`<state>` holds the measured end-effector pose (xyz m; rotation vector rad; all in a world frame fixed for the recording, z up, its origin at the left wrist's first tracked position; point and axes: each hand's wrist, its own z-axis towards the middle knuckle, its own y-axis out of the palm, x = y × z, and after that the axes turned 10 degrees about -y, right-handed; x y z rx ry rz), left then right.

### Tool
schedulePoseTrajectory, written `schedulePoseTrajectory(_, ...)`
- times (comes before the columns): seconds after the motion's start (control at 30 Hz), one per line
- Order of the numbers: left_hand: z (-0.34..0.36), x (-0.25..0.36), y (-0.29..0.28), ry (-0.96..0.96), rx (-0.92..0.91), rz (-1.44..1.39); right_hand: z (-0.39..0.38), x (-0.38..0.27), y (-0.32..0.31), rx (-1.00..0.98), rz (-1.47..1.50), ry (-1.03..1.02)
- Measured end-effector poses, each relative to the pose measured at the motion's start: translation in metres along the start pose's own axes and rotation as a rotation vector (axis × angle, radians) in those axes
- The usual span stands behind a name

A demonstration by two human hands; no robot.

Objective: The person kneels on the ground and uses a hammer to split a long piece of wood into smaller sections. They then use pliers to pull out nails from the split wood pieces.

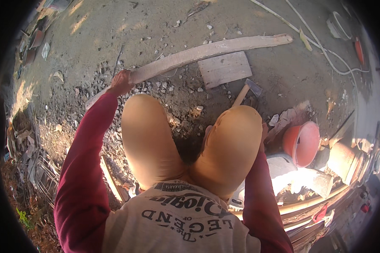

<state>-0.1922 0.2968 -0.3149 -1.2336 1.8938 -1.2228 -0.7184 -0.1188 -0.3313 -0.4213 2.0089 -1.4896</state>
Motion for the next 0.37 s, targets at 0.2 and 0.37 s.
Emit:
schedulePoseTrajectory(0.2,-0.042,0.007,-0.074,0.173,0.373,0.053,0.149,-0.124,-0.065,0.292,0.042,-0.474)
schedulePoseTrajectory(0.37,-0.099,0.019,-0.126,0.287,0.533,0.173,0.187,-0.255,-0.09,0.217,-0.097,-1.01)
